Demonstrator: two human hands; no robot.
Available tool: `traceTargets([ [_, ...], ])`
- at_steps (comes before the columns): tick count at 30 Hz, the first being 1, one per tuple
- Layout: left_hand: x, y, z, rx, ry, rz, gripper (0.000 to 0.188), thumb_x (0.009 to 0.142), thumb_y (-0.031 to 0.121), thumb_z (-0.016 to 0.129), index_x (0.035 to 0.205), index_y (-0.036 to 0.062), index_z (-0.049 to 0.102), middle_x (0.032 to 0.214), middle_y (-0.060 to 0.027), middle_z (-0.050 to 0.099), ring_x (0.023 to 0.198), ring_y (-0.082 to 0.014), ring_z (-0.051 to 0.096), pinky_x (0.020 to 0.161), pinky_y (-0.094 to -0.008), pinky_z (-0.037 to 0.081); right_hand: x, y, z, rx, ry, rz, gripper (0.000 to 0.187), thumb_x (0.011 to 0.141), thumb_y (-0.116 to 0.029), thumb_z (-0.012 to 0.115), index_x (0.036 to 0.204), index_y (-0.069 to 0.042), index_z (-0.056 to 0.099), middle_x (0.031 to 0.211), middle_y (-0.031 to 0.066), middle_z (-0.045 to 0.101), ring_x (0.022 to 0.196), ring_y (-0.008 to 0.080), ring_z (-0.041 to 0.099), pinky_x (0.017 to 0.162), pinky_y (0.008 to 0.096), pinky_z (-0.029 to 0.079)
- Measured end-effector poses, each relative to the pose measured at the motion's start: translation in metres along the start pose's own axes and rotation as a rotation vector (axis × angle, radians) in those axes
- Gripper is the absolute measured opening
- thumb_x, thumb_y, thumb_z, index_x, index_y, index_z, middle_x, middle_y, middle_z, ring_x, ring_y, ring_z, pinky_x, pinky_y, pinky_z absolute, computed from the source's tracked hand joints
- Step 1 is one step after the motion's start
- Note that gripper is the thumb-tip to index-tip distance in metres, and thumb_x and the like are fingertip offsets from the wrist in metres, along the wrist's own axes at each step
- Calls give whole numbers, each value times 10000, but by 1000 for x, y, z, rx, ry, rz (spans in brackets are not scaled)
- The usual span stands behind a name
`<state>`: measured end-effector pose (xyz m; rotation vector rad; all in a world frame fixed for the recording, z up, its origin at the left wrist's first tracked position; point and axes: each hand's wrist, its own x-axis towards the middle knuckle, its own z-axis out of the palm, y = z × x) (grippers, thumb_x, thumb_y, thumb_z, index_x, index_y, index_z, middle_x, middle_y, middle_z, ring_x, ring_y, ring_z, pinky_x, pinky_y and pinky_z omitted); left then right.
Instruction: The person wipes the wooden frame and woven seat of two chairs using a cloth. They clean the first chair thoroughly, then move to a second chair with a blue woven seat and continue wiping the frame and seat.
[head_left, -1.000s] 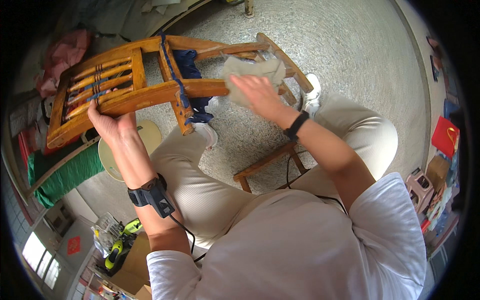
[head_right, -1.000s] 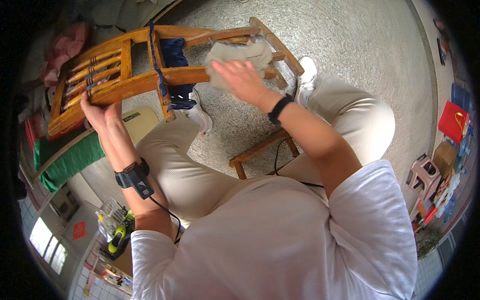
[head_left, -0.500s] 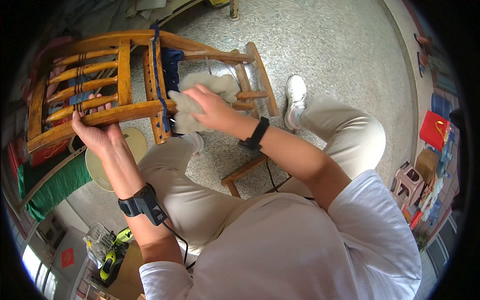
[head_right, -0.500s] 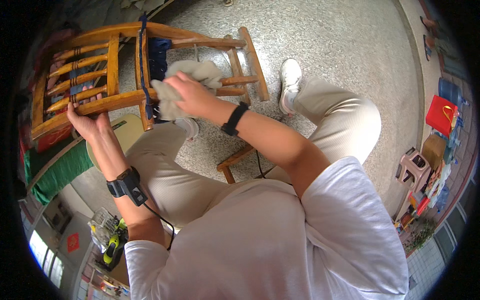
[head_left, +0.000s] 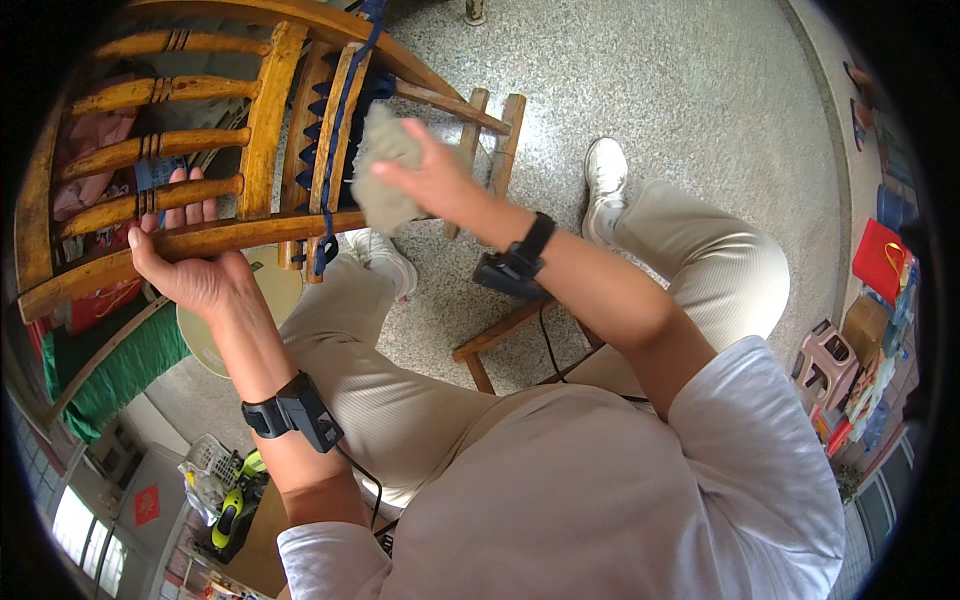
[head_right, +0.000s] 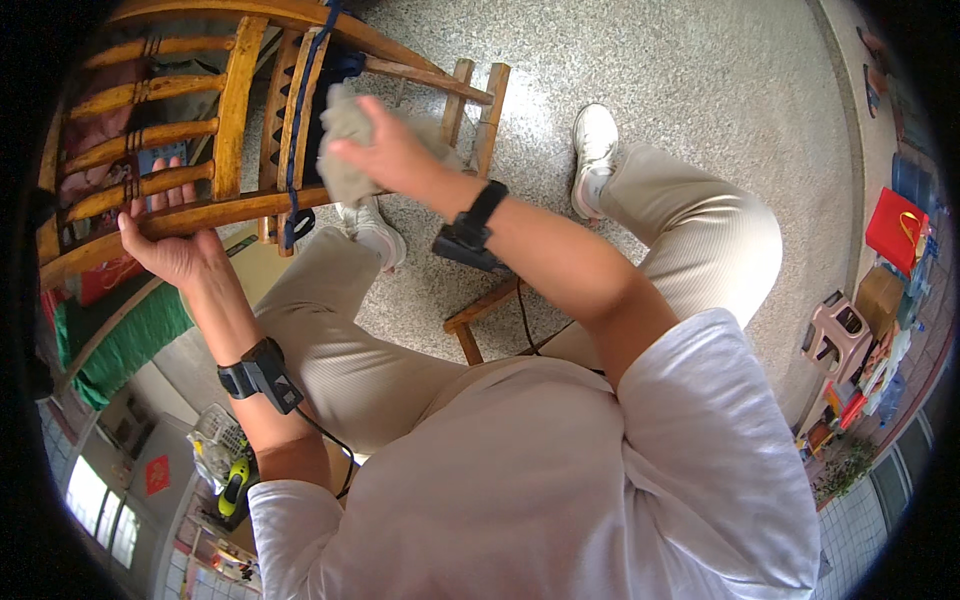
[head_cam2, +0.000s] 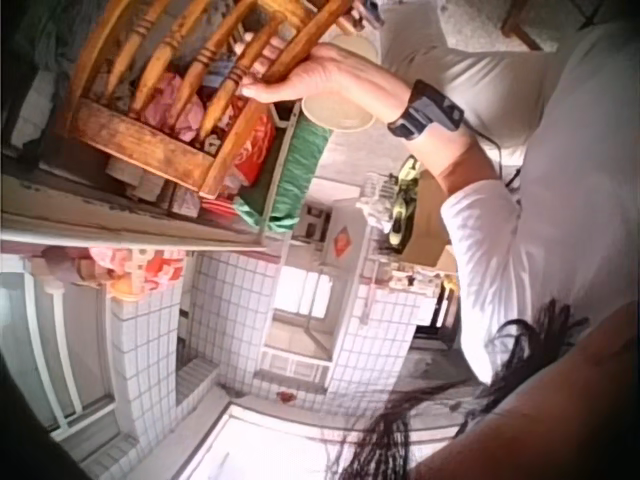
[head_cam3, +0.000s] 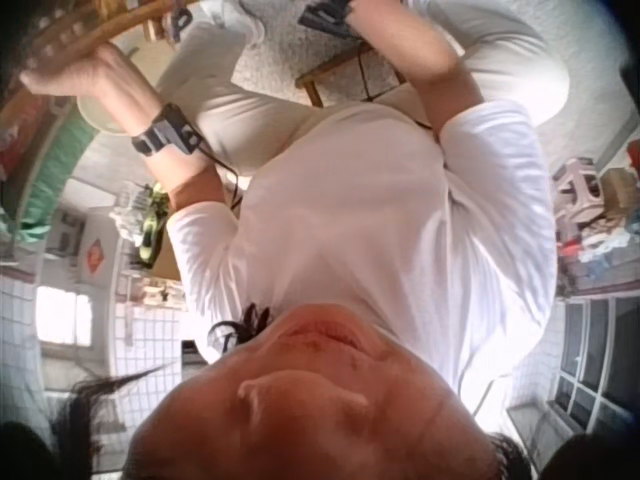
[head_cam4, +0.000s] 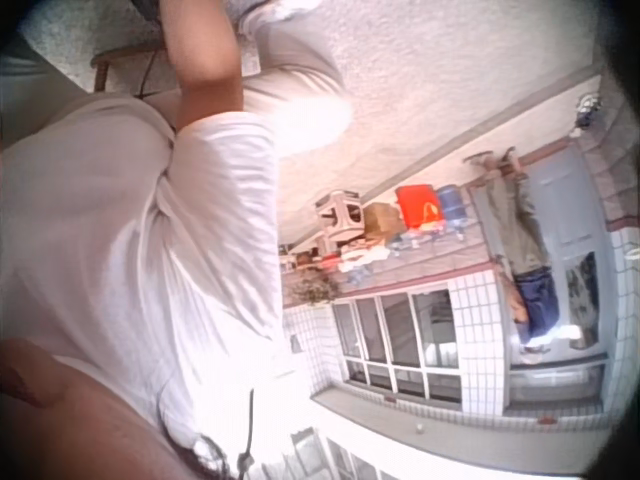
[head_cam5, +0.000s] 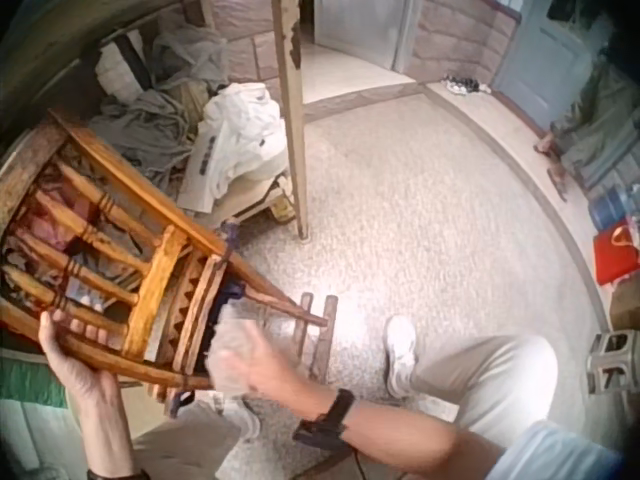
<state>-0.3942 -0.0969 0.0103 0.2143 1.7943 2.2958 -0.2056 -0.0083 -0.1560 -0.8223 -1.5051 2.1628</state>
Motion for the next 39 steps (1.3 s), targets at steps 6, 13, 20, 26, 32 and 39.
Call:
traceTargets([
  [6, -4, -2, -4, -16, -74, 40, 410, 860, 490, 551, 1040, 124, 518, 1215, -290, 558, 1140, -434, 558, 1033, -508, 405, 17, 70, 14, -918, -205, -70, 436, 902, -204, 594, 1293, -43, 491, 1233, 172, 540, 1145, 308, 562, 981, 392, 457],
  [13, -4, -4, -1, 11, -126, 105, 453, 827, 524, 582, 1044, 127, 560, 1128, -213, 584, 1130, -380, 563, 1045, -532, 398, 38, 65, 22, -762, -141, -204, 323, 793, -87, 614, 1098, 16, 587, 1048, 182, 620, 946, 340, 626, 798, 420, 509],
  [20, -1, -1, -1, -6, -139, 93, 419, 828, 508, 581, 985, 119, 579, 1122, -208, 591, 1090, -373, 588, 1017, -530, 427, 87, 65, 60, -883, -9, -1026, 159, 746, -123, 621, 842, -16, 688, 819, 138, 668, 749, 301, 652, 636, 387, 541],
  [26, -7, 0, -4, 47, -226, 97, 437, 828, 493, 584, 1007, 96, 555, 1114, -213, 583, 1095, -372, 583, 1013, -540, 426, 77, 76, 28, -1014, -194, -247, 258, 833, -236, 597, 970, -35, 682, 944, 192, 680, 897, 368, 649, 785, 449, 525],
  [32, 7, -3, -4, -5, -113, 55, 426, 842, 486, 584, 962, 83, 517, 1116, -244, 575, 1109, -394, 565, 1031, -535, 405, 97, 65, 43, -987, -279, -181, 439, 782, -407, 679, 1061, -69, 657, 991, 177, 682, 916, 380, 640, 807, 440, 515],
  [39, 0, -4, -3, 18, -146, 63, 414, 861, 459, 549, 995, 69, 515, 1103, -253, 599, 1076, -395, 584, 1033, -494, 411, 121, 79, 69, -978, -278, -185, 400, 946, -391, 451, 1196, -138, 635, 1201, 103, 654, 1106, 303, 623, 891, 414, 506],
])
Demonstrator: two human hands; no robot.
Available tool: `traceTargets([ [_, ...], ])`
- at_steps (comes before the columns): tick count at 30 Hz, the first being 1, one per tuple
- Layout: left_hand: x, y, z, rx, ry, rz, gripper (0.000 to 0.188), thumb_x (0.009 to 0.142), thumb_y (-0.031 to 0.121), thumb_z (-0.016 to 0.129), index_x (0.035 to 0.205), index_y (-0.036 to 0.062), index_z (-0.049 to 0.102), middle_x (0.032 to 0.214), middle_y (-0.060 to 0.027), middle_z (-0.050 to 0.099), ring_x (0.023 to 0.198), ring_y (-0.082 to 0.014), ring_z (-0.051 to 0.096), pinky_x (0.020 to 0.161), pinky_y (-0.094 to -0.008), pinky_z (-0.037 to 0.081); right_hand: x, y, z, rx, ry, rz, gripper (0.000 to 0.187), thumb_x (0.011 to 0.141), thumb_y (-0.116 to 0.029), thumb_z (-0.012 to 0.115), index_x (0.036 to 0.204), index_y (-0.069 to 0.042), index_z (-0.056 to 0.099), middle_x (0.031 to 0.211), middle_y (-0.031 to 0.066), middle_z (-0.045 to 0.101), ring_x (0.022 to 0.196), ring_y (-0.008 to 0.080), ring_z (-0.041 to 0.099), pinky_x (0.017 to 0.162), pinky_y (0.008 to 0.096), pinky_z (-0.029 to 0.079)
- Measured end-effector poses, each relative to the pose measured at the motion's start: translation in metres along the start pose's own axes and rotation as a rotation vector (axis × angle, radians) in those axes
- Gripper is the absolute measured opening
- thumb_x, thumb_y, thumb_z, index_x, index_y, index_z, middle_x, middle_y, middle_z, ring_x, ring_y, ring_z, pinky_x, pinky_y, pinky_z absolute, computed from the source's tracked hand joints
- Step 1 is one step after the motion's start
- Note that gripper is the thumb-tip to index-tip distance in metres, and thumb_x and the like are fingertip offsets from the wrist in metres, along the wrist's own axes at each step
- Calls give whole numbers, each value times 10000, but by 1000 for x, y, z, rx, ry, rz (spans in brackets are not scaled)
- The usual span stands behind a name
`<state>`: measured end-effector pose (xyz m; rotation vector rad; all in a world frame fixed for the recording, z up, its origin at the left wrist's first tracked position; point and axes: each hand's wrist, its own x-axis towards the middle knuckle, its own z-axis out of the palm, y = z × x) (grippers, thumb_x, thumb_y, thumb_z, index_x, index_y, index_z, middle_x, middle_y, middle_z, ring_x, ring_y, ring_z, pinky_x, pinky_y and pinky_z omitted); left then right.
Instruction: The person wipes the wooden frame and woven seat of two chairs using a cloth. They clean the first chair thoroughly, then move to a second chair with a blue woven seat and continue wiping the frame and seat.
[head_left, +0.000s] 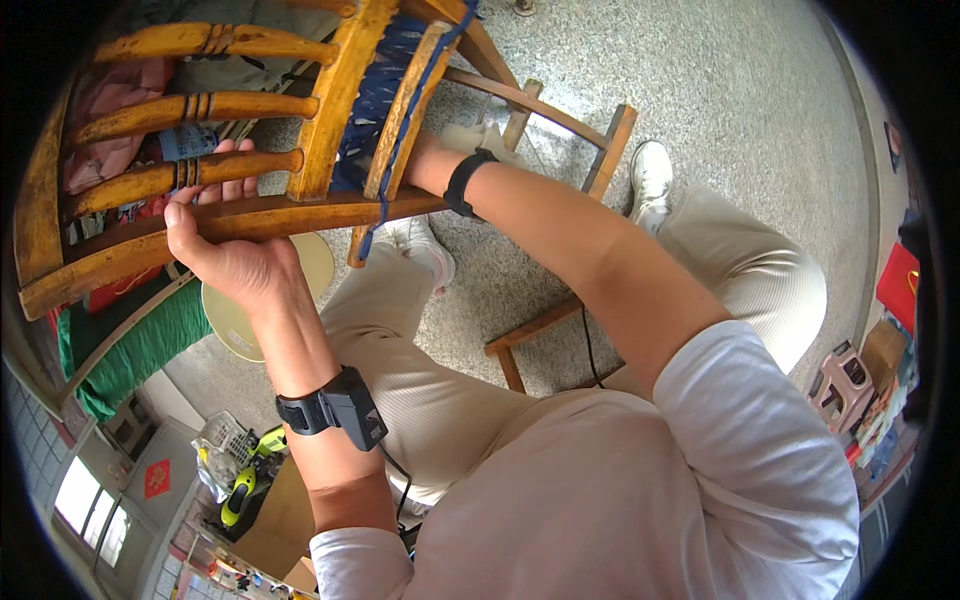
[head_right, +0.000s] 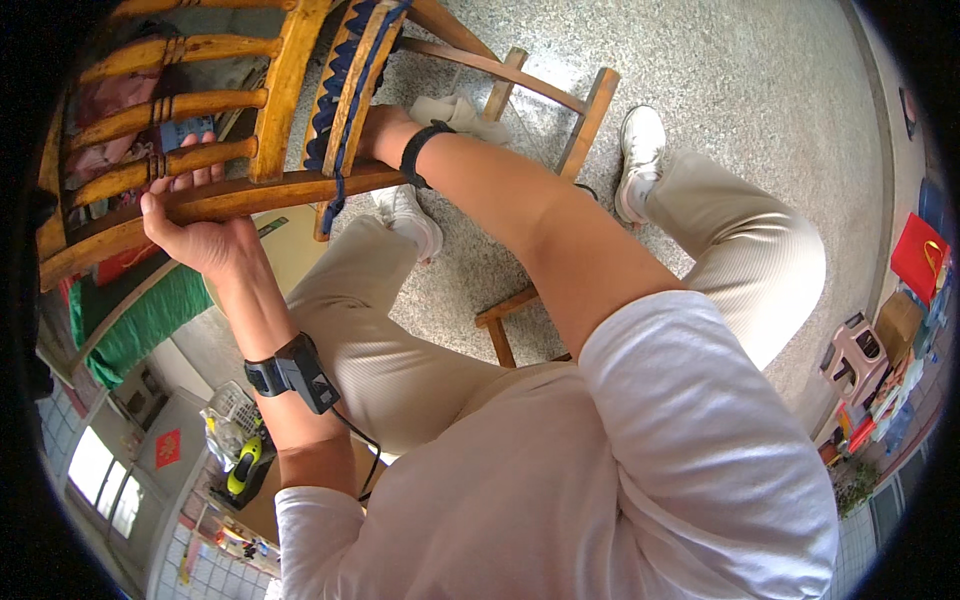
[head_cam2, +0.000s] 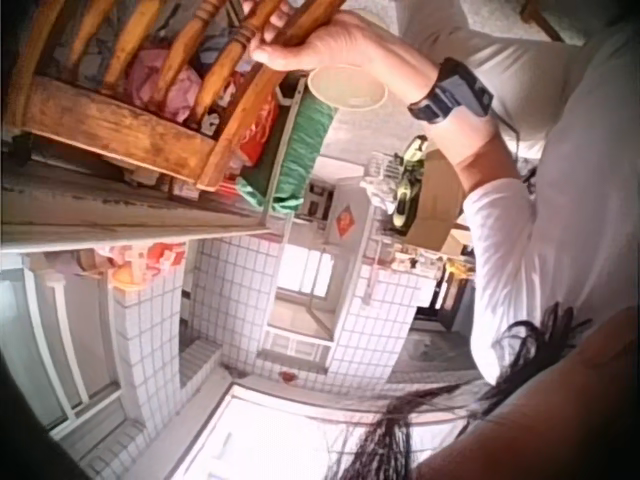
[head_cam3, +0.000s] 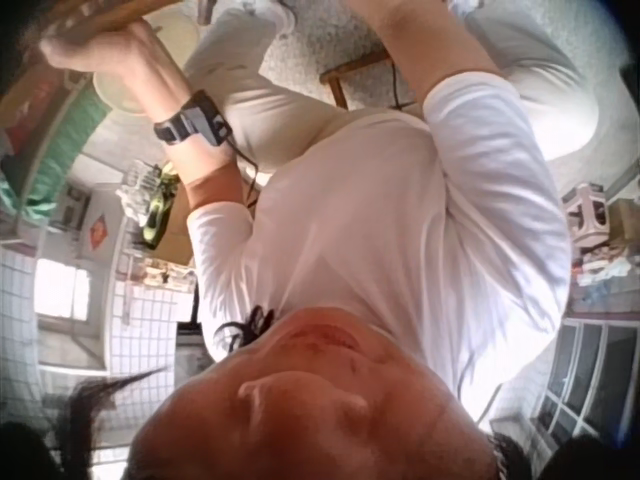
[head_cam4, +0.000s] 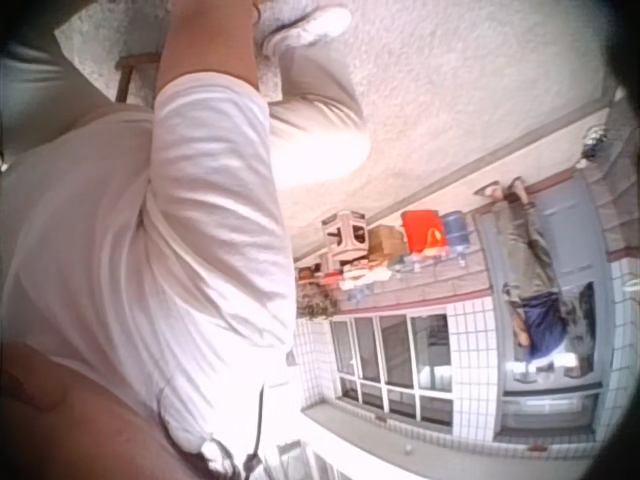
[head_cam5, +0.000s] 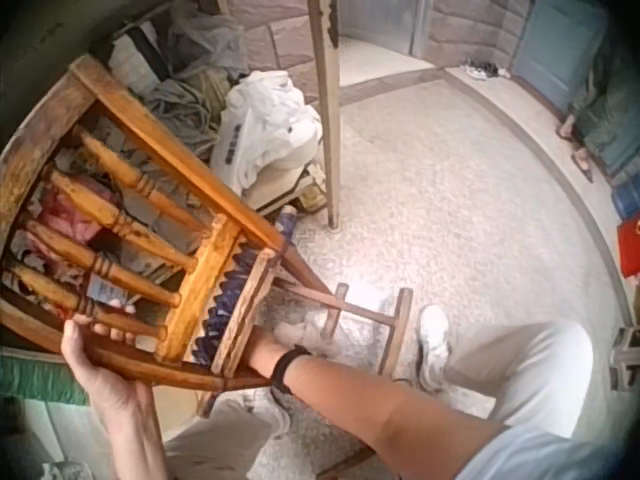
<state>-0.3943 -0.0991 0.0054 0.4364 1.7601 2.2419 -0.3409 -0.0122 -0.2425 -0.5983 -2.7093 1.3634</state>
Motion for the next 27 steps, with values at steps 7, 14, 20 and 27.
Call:
traceTargets([
  [7, -8, -5, 13, -64, -81, -24, 431, 847, 464, 586, 1000, 67, 512, 1135, -268, 584, 1085, -396, 575, 1029, -505, 407, -39, 25, -40, -270, -256, 176, 383, 893, -325, 567, 1210, -122, 635, 1184, 132, 657, 1097, 313, 623, 852, 451, 516],
  [14, -17, -5, 21, -60, -57, -35, 442, 852, 474, 568, 1026, 74, 500, 1114, -259, 590, 1086, -375, 581, 1032, -519, 409, 3, 26, -12, -47, 111, -62, 446, 980, -400, 418, 1310, -135, 557, 1318, 119, 572, 1153, 287, 578, 911, 422, 493],
  [20, -19, -4, 23, -27, -85, 20, 458, 829, 495, 603, 1060, 108, 520, 1055, -179, 602, 1078, -357, 594, 1013, -554, 435, 16, 8, -18, 985, 34, 103, 419, 1010, -357, 359, 1333, -133, 504, 1349, 99, 536, 1209, 250, 522, 988, 390, 431],
  [27, -34, -1, 27, 73, -221, 32, 688, 810, 543, 557, 1274, 44, 460, 1097, -223, 622, 1063, -357, 598, 1011, -492, 442, -1, 46, -1, 1405, -78, 208, 458, 1027, -382, 277, 1379, -144, 446, 1397, 91, 486, 1252, 247, 483, 1034, 399, 401],
])
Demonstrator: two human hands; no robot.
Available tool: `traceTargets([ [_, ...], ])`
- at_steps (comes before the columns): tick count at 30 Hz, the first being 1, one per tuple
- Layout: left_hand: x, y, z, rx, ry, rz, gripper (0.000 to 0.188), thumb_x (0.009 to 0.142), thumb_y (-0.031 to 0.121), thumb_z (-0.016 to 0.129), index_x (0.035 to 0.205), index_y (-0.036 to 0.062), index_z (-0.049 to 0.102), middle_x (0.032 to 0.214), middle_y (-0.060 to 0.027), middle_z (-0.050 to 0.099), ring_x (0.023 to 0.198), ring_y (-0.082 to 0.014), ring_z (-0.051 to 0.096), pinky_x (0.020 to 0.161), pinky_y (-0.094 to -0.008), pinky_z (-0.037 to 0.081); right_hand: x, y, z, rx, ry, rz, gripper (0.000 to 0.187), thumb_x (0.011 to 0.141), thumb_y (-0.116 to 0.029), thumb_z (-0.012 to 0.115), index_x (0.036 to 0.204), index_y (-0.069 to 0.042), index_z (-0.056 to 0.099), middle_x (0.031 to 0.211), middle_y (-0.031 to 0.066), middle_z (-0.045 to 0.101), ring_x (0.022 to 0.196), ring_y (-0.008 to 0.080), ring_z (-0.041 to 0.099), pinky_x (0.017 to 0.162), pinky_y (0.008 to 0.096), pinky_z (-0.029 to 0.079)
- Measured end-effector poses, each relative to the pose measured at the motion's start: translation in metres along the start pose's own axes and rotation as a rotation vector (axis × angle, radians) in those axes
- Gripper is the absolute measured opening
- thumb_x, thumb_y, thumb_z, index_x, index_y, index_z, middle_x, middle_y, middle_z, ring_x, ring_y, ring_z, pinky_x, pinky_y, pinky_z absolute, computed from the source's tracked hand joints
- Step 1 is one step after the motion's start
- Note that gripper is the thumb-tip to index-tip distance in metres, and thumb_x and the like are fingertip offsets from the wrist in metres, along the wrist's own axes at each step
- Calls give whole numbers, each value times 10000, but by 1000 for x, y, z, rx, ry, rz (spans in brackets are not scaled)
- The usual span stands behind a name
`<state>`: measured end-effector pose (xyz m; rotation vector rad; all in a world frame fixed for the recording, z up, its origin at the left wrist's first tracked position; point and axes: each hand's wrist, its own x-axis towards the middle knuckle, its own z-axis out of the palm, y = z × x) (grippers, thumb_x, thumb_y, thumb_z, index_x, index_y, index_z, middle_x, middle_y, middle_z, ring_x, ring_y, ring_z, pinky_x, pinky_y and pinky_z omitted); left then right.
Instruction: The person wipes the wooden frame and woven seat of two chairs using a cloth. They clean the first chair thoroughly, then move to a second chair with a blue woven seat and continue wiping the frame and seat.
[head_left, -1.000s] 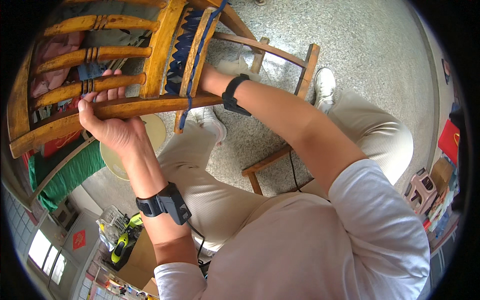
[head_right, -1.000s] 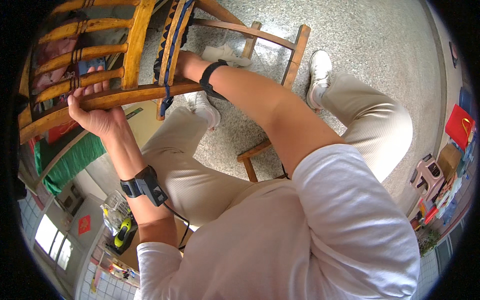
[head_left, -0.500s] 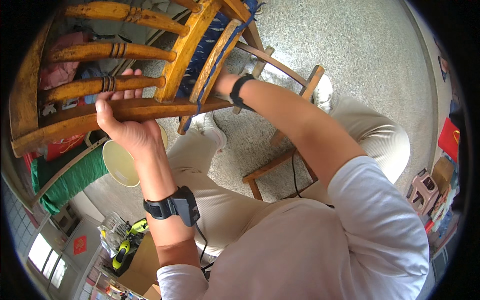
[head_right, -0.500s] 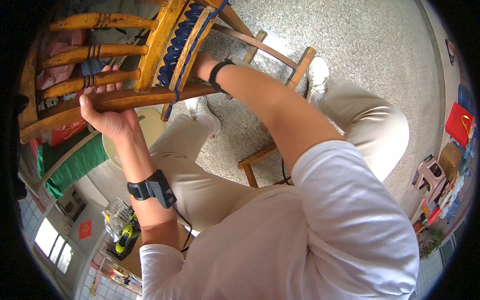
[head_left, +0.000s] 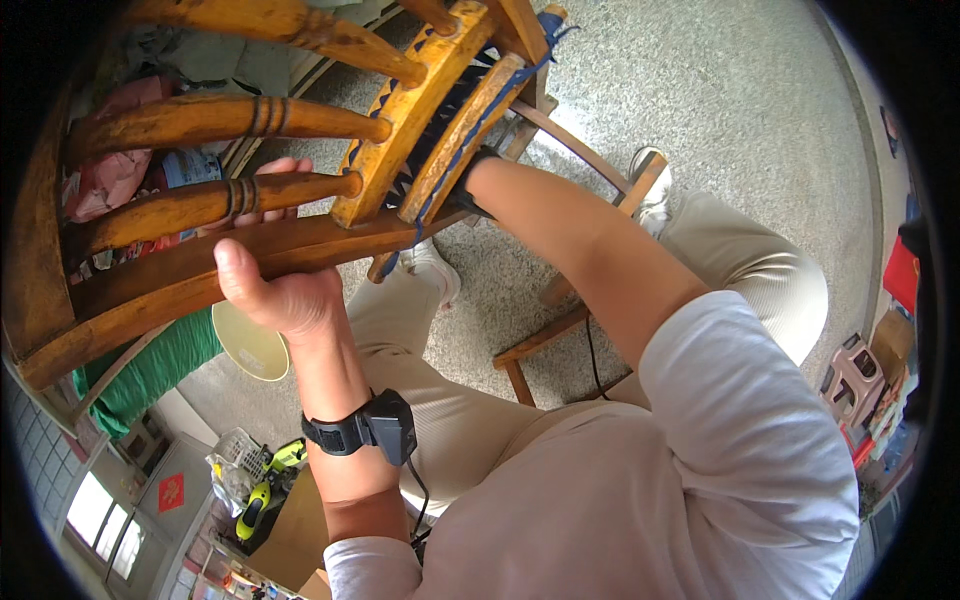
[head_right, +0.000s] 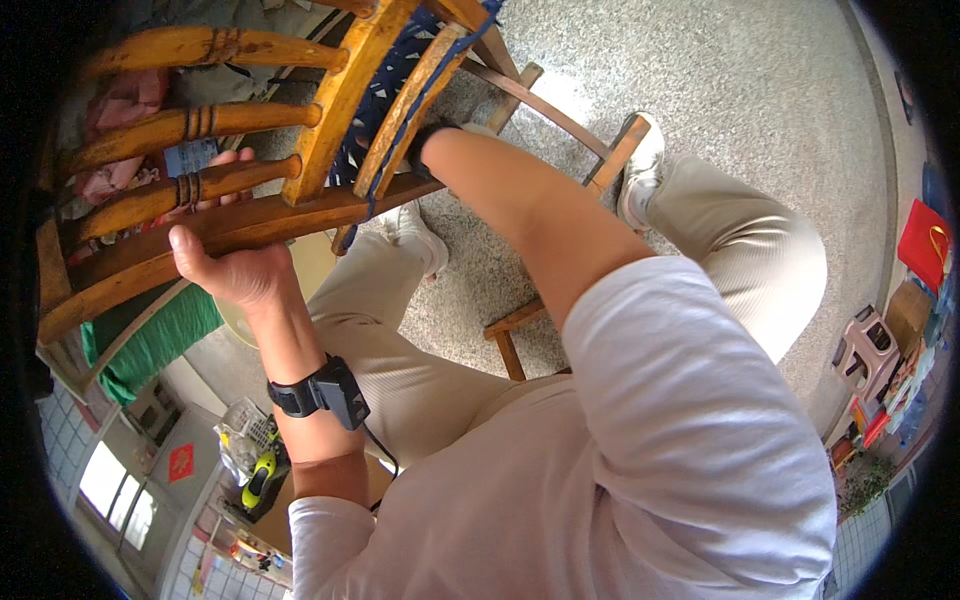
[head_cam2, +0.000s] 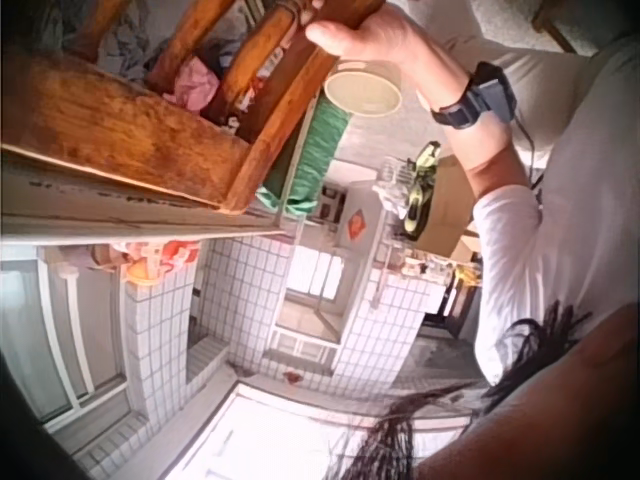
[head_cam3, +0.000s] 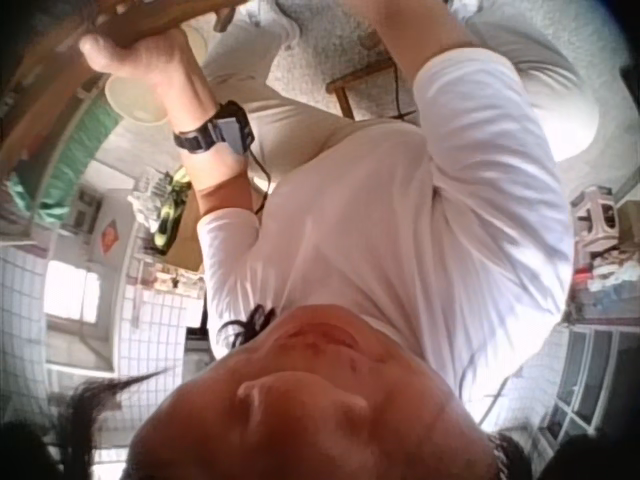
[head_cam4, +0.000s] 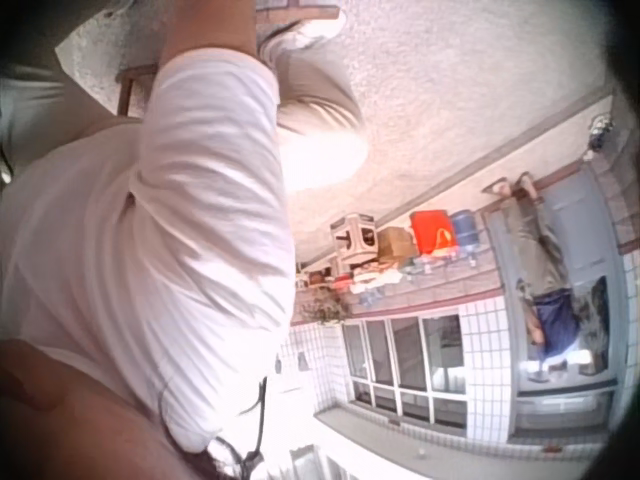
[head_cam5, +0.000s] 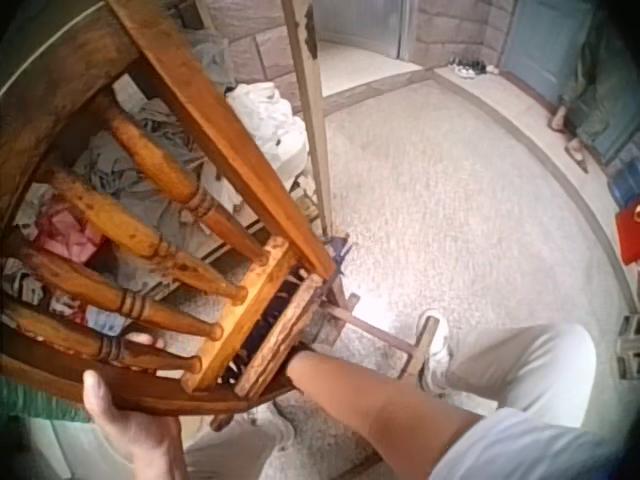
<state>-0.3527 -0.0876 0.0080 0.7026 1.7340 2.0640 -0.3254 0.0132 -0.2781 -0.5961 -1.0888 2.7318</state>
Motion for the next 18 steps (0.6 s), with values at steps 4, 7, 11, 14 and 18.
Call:
traceTargets([
  [4, -1, -3, 4, -34, -45, 17, 601, 829, 524, 552, 1214, 69, 478, 1106, -233, 614, 1060, -361, 596, 1009, -502, 441, -9, 20, -28, -516, 102, -262, 559, 975, -531, 322, 1393, -193, 476, 1421, 99, 482, 1241, 293, 519, 973, 439, 468],
  [7, 4, -8, 2, -63, -41, 21, 563, 837, 511, 553, 1181, 70, 494, 1110, -239, 612, 1063, -370, 594, 1002, -505, 441, -61, -13, -32, -1709, 50, 11, 444, 948, -395, 464, 1320, -168, 550, 1351, 98, 556, 1209, 283, 554, 937, 390, 491],
  [11, 7, -15, 3, -56, -89, 25, 408, 887, 408, 541, 1090, 56, 507, 1117, -292, 602, 1054, -404, 602, 980, -488, 451, -99, -54, -10, -1664, 141, 234, 380, 909, -391, 548, 1094, -88, 683, 1114, 171, 666, 1044, 341, 633, 827, 434, 528],
  [14, 8, -21, 10, -116, -36, 43, 185, 901, 125, 537, 979, -32, 482, 984, -292, 618, 917, -341, 672, 735, -359, 574, -130, -74, -19, -1665, 130, 241, 436, 809, -449, 679, 937, -34, 713, 966, 193, 690, 918, 369, 655, 766, 455, 530],
  [18, 8, -25, 15, -73, -34, 64, 171, 905, 115, 546, 937, -46, 498, 966, -285, 643, 870, -283, 682, 691, -307, 569, -144, -110, -40, -1507, 327, 212, 474, 800, -459, 695, 983, -22, 700, 967, 202, 691, 897, 350, 665, 772, 429, 537],
])
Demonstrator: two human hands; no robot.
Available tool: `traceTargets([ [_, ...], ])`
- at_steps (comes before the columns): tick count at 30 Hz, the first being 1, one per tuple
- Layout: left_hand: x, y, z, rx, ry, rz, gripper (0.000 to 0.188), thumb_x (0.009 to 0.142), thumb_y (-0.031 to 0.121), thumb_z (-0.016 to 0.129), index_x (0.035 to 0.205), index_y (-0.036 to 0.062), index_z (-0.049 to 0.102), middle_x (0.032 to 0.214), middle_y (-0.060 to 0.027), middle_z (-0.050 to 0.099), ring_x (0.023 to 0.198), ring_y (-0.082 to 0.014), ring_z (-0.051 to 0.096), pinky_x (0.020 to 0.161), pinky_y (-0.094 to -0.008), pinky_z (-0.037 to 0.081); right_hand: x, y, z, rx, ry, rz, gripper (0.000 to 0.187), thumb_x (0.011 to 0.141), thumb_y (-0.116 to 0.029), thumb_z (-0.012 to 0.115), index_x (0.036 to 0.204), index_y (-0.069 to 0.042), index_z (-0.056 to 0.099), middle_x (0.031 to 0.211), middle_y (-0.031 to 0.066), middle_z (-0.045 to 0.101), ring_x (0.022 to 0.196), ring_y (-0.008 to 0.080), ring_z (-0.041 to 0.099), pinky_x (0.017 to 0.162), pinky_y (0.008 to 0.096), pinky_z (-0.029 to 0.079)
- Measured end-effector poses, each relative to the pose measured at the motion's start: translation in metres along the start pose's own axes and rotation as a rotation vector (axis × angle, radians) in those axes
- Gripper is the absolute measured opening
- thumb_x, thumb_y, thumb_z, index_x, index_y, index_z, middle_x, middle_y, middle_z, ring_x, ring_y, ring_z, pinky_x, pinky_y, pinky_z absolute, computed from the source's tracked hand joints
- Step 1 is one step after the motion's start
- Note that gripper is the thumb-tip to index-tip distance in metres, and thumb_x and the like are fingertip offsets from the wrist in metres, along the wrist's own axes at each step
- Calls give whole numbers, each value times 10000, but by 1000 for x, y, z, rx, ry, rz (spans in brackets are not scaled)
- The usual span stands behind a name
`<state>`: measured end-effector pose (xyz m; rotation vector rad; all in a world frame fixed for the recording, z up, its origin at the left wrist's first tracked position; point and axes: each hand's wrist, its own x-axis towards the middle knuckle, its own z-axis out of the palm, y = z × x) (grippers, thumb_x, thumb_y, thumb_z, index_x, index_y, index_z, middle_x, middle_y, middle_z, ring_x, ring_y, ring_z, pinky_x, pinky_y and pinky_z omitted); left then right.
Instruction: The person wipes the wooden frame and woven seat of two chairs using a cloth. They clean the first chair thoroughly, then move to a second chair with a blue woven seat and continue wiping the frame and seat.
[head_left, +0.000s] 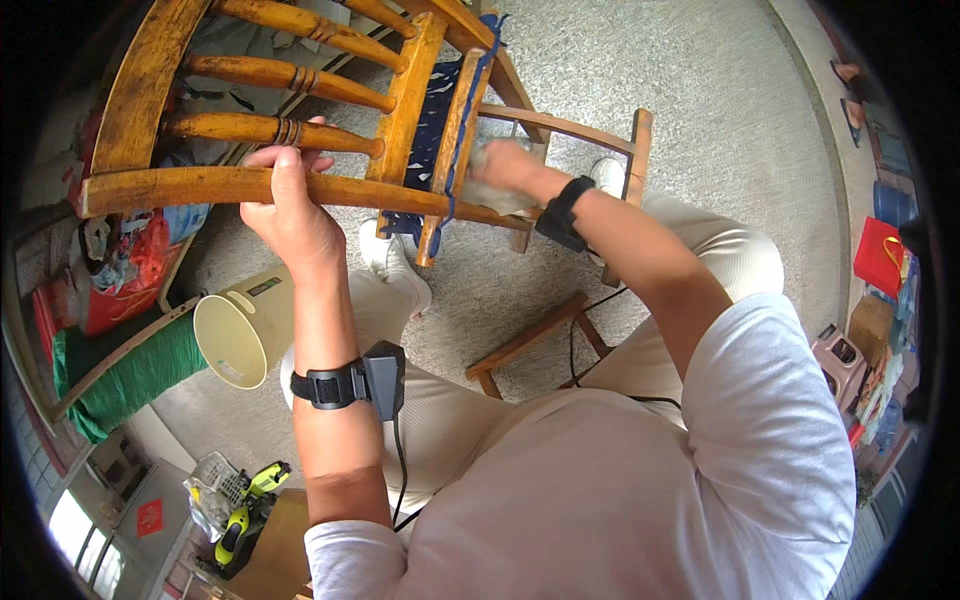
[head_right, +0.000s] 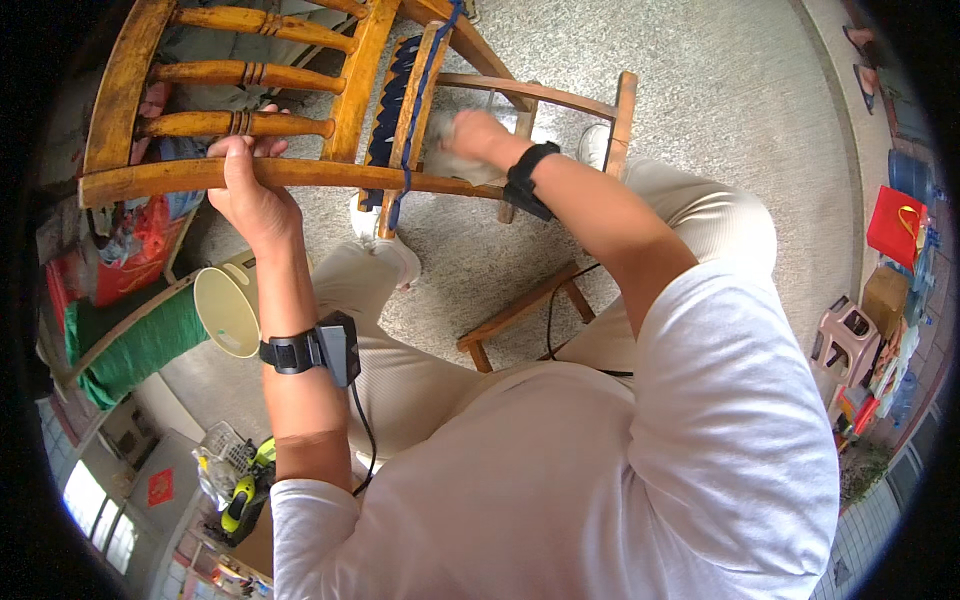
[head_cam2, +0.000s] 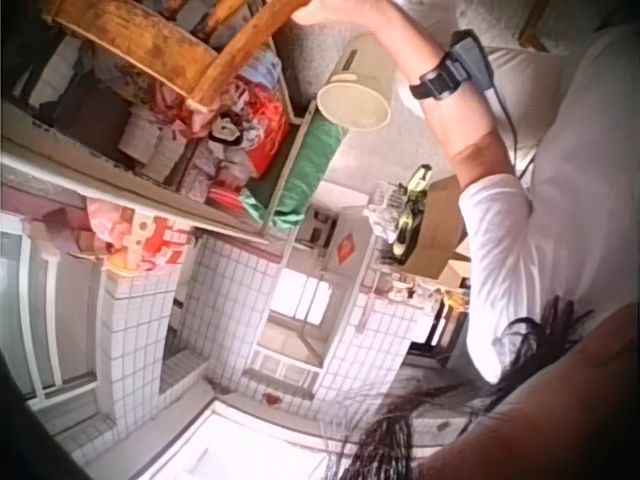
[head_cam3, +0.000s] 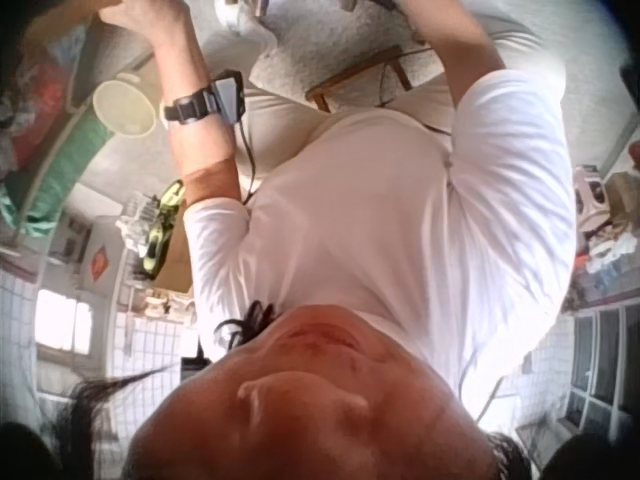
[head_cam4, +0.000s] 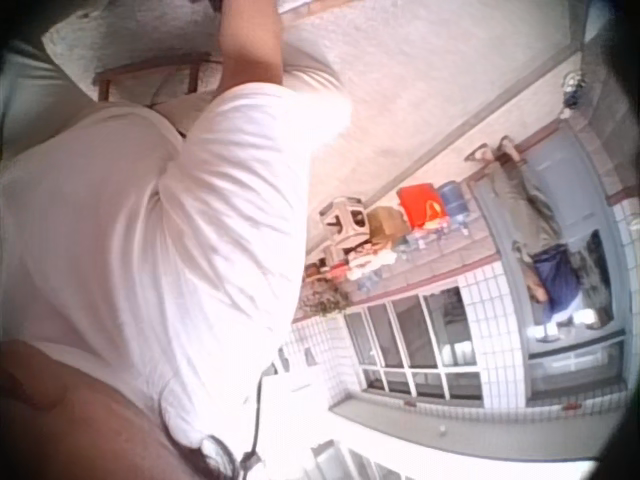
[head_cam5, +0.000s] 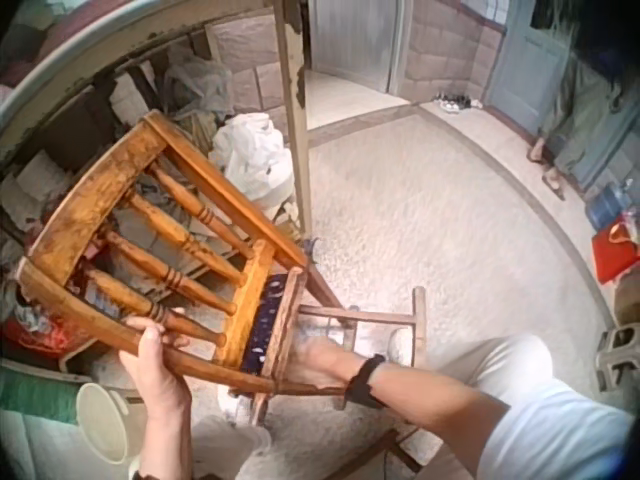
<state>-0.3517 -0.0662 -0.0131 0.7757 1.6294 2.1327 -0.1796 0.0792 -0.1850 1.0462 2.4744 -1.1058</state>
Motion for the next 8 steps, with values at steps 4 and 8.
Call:
traceTargets([
  [4, 4, -2, -4, -92, 92, -65, 163, 908, 128, 551, 907, -31, 510, 965, -281, 656, 837, -260, 683, 665, -291, 559, -6, 22, -66, 579, 96, 167, 375, 861, -361, 676, 1068, -49, 686, 949, 146, 710, 857, 275, 685, 771, 387, 547],
  [8, 7, -1, -13, -140, 114, -66, 200, 916, 163, 549, 926, -30, 497, 967, -297, 650, 860, -273, 691, 675, -300, 569, -28, 18, -106, 747, -22, 79, 469, 880, -378, 685, 1230, -75, 610, 1108, 180, 669, 925, 228, 679, 841, 333, 555],
])
